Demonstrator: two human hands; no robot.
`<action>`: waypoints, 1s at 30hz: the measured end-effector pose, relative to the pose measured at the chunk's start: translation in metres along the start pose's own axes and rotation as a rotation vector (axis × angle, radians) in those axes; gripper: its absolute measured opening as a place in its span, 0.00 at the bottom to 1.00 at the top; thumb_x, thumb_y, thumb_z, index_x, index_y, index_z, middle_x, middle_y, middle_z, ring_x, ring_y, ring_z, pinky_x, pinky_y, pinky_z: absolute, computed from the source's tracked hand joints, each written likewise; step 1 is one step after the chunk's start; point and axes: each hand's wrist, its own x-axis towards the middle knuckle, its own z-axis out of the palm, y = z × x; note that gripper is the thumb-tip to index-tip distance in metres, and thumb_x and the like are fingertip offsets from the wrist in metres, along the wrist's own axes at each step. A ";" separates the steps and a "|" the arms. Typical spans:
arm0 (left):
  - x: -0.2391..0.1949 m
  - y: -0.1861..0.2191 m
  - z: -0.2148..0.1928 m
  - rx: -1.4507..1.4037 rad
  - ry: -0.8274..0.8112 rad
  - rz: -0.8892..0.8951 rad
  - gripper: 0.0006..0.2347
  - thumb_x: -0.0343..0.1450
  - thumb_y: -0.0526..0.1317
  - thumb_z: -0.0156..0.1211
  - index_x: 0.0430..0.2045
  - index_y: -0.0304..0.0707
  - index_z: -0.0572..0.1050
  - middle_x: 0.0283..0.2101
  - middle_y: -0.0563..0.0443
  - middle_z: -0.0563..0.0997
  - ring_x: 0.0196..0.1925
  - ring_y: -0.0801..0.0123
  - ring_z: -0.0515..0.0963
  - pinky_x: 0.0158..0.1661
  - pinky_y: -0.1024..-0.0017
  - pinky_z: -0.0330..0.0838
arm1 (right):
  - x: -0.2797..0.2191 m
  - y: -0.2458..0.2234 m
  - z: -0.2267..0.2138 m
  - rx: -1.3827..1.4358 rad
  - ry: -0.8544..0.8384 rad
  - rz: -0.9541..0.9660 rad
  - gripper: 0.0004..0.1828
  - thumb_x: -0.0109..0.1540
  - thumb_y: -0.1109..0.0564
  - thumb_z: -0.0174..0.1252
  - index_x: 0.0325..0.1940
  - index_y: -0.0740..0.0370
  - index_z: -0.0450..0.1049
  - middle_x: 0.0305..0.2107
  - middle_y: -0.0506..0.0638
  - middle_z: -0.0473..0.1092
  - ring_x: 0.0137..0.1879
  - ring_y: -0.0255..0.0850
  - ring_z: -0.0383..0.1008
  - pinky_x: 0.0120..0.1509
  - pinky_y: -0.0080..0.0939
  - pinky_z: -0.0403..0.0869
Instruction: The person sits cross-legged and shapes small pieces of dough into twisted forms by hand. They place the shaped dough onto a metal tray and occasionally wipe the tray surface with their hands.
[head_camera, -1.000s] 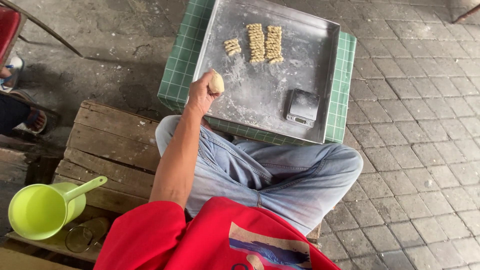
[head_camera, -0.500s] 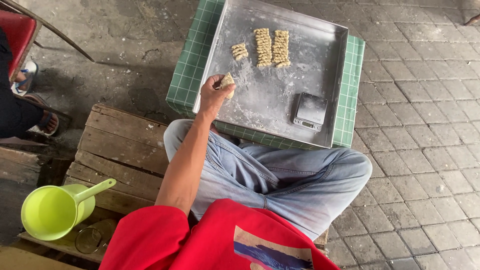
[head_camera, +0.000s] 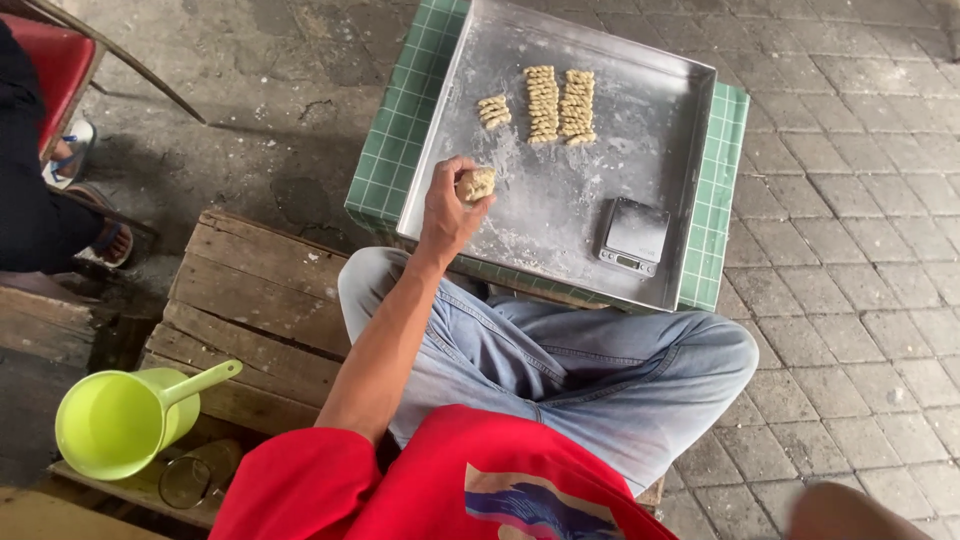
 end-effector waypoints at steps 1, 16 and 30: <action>-0.001 0.003 0.000 -0.004 -0.009 0.001 0.26 0.61 0.33 0.78 0.51 0.35 0.70 0.48 0.37 0.77 0.50 0.43 0.81 0.45 0.56 0.82 | 0.013 0.015 0.024 -0.005 0.017 0.011 0.21 0.67 0.51 0.63 0.60 0.66 0.75 0.37 0.65 0.73 0.34 0.44 0.73 0.38 0.40 0.76; -0.013 0.012 0.009 0.170 -0.217 0.407 0.20 0.68 0.35 0.71 0.50 0.37 0.68 0.55 0.42 0.70 0.56 0.41 0.79 0.44 0.56 0.83 | 0.156 0.216 0.272 -0.033 -0.031 0.094 0.22 0.62 0.50 0.73 0.53 0.68 0.80 0.42 0.67 0.78 0.47 0.56 0.82 0.45 0.47 0.82; -0.024 -0.011 0.019 0.177 -0.328 0.176 0.13 0.72 0.37 0.67 0.49 0.45 0.73 0.54 0.43 0.73 0.56 0.41 0.79 0.48 0.49 0.82 | 0.175 0.256 0.269 0.543 0.178 0.411 0.07 0.54 0.67 0.71 0.33 0.72 0.80 0.18 0.57 0.72 0.24 0.41 0.76 0.37 0.41 0.83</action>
